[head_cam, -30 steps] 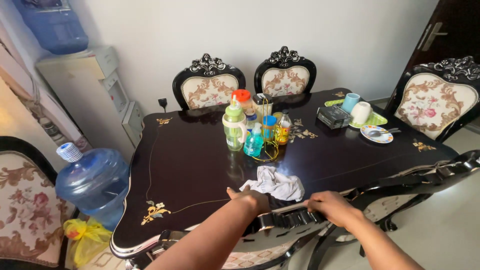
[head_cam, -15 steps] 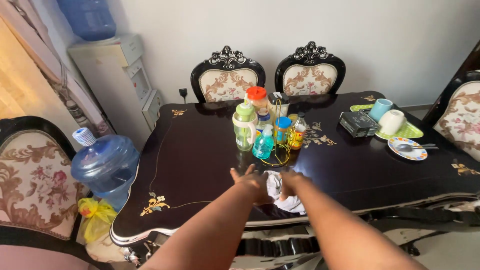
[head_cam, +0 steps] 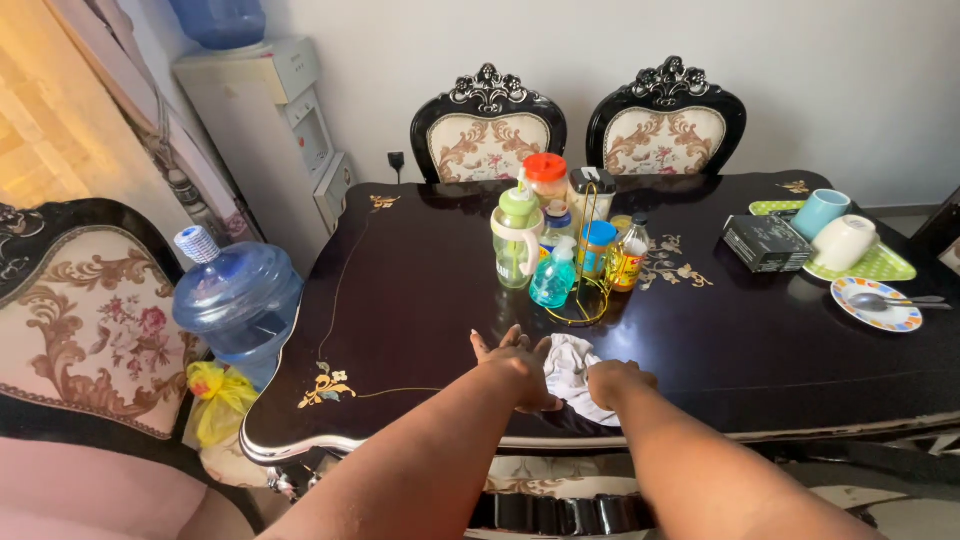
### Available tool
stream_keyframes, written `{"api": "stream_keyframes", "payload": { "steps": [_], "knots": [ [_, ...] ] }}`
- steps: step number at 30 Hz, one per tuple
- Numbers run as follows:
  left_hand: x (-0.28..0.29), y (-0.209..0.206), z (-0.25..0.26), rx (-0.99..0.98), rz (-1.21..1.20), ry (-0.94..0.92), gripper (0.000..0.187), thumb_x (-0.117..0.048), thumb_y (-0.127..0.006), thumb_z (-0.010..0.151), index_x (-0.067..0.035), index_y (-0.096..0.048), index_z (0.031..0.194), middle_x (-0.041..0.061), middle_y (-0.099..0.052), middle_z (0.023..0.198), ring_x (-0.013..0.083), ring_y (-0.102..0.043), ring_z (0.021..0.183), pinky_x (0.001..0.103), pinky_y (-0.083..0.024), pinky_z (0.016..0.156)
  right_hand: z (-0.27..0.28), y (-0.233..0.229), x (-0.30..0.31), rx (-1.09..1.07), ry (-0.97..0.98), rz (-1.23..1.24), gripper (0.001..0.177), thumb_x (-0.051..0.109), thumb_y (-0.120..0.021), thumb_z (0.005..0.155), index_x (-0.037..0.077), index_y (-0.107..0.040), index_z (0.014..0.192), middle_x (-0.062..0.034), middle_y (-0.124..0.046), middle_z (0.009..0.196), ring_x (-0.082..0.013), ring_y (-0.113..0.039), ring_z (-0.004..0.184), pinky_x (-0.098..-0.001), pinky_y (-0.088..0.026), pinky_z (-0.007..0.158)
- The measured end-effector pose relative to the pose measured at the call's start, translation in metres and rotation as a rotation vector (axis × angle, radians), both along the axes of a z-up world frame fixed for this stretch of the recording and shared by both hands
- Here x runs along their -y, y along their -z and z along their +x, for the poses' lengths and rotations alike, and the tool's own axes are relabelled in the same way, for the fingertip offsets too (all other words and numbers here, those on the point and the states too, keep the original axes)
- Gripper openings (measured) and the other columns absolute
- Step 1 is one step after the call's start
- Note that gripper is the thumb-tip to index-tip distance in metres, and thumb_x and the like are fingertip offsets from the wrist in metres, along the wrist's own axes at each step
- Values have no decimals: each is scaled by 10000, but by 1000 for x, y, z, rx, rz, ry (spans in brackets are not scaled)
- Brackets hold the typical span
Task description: The person cleans a dining table, organizes items on it, and rearranges chairs.
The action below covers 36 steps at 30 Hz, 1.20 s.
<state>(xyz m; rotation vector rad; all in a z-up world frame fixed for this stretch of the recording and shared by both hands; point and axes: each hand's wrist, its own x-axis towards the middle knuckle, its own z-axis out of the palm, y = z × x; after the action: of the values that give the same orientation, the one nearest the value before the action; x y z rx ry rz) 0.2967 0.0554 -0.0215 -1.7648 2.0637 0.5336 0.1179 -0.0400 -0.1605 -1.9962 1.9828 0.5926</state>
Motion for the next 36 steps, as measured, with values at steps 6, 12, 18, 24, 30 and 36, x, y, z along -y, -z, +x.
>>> {"api": "stream_keyframes", "payload": {
  "steps": [6, 12, 18, 24, 30, 36],
  "knots": [
    [2, -6, -7, 16, -18, 40, 1085, -673, -643, 861, -253, -46, 1664, 63, -104, 1736, 242, 55, 1610, 800, 8, 1173, -6, 12, 20, 384, 121, -245, 353, 271, -430, 1102, 207, -511, 1440, -172, -630, 1385, -401, -591, 1281, -518, -464, 1059],
    [4, -14, -15, -15, -208, -8, 1175, -687, -650, 858, -283, 120, 1648, 138, -12, 1733, 302, 16, 1596, 786, -49, 1166, 16, -75, -9, 879, 502, -500, 176, 199, -623, 997, 118, -620, 1153, -167, -696, 1090, -344, -659, 959, -472, -511, 831],
    [-16, -60, -34, -435, -339, -52, 1310, -589, -808, 754, -306, 96, 1658, 155, -37, 1716, 360, 2, 1576, 735, -84, 1188, -30, -97, -22, 1694, 388, -776, 63, 82, -642, 985, 51, -629, 1039, -30, -618, 862, -115, -545, 776, -288, -473, 694],
    [1, -52, -87, -1012, -623, 140, 975, -433, -807, 781, -166, -332, 1590, 197, -615, 1414, 414, -626, 1266, 524, -541, 1045, -70, -204, -122, 1878, 302, -787, 131, 128, -674, 987, 80, -619, 1096, 6, -665, 945, -95, -603, 852, -279, -474, 756],
    [-1, -139, -144, -1494, 15, -262, 880, -269, -760, 757, -120, -328, 1510, 178, -670, 1228, 339, -753, 928, 531, -654, 726, -104, -223, -160, 1598, 66, -896, 776, 241, -764, 914, 151, -403, 1596, -3, -354, 1602, -140, -345, 1468, -363, -336, 1168],
    [1, -154, -237, -1477, 265, -146, 720, -366, -746, 804, -91, -471, 1410, 170, -704, 1170, 308, -708, 908, 490, -596, 700, -174, -234, -166, 2006, 353, -920, 904, 212, -776, 827, 257, -286, 1585, -63, -473, 1490, -219, -492, 1351, -421, -414, 1113]
  ]
}}
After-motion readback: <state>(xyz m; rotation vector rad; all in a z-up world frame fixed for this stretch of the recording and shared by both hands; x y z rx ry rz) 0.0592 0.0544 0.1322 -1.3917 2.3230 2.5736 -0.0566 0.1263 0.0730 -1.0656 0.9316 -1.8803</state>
